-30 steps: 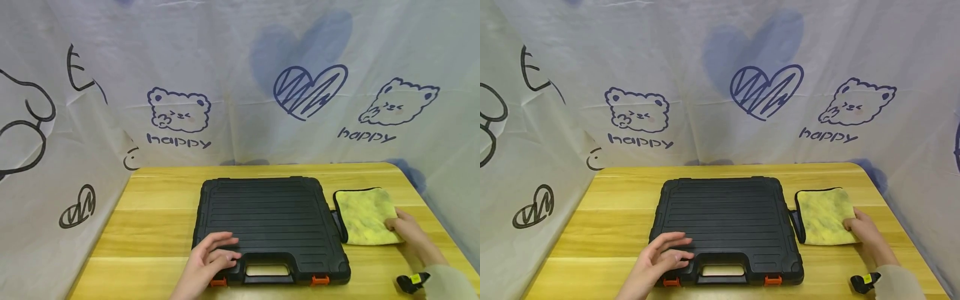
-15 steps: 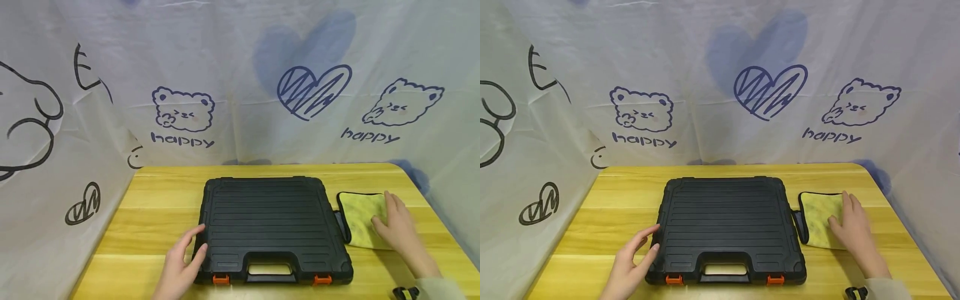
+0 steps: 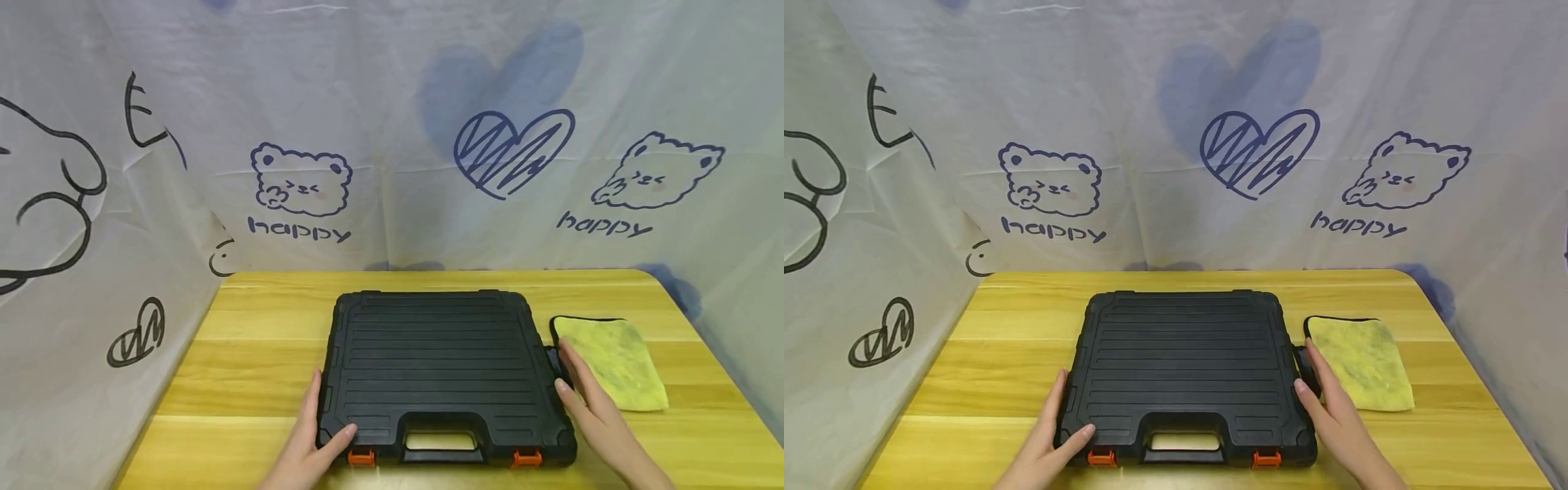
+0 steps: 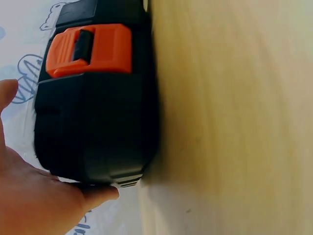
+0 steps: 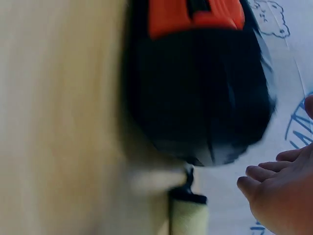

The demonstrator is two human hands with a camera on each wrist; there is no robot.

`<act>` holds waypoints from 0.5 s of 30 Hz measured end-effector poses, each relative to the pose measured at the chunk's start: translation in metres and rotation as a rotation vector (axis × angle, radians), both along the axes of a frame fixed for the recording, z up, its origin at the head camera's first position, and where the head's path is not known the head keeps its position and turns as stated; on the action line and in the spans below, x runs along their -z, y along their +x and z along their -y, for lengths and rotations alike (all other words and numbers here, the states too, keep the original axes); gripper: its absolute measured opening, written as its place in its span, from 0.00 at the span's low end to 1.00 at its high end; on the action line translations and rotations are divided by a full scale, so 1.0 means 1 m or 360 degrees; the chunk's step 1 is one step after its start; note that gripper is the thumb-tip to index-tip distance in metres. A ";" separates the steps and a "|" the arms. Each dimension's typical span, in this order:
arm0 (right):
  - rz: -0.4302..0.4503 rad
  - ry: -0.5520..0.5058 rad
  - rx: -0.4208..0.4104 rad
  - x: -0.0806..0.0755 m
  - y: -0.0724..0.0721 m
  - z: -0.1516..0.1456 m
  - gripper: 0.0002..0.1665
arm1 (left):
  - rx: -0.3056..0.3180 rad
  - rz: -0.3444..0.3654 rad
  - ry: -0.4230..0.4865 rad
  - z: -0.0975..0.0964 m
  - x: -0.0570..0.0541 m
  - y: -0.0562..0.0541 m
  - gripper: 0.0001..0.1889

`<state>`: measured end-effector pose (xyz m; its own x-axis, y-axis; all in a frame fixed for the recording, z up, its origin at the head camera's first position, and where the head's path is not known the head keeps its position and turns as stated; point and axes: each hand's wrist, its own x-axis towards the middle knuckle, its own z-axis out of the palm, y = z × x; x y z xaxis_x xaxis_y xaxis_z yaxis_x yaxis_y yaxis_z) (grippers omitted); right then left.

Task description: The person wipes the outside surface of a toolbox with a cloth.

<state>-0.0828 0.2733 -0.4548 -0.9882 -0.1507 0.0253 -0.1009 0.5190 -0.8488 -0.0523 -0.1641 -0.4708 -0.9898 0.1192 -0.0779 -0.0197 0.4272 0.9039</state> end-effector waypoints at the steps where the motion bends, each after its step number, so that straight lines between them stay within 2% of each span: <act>1: 0.0065 -0.0048 -0.0008 0.001 0.001 0.004 0.38 | -0.0002 -0.0007 0.0011 0.000 0.002 0.000 0.55; 5: 0.0170 -0.0086 -0.0003 0.007 0.007 0.017 0.40 | -0.0011 -0.0013 -0.0014 -0.002 0.007 0.001 0.57; 12: -0.0017 0.0080 0.0069 0.018 0.011 0.029 0.44 | 0.0002 -0.0012 -0.0057 -0.004 0.010 0.000 0.60; 15: -0.0034 0.0155 0.0115 0.020 0.010 0.032 0.45 | 0.0000 0.0008 -0.0066 -0.005 0.010 0.000 0.60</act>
<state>-0.0727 0.2415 -0.4747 -0.9960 -0.0819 0.0352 -0.0778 0.6053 -0.7922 -0.0522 -0.1589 -0.4804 -0.9894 0.1159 -0.0878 -0.0241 0.4645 0.8853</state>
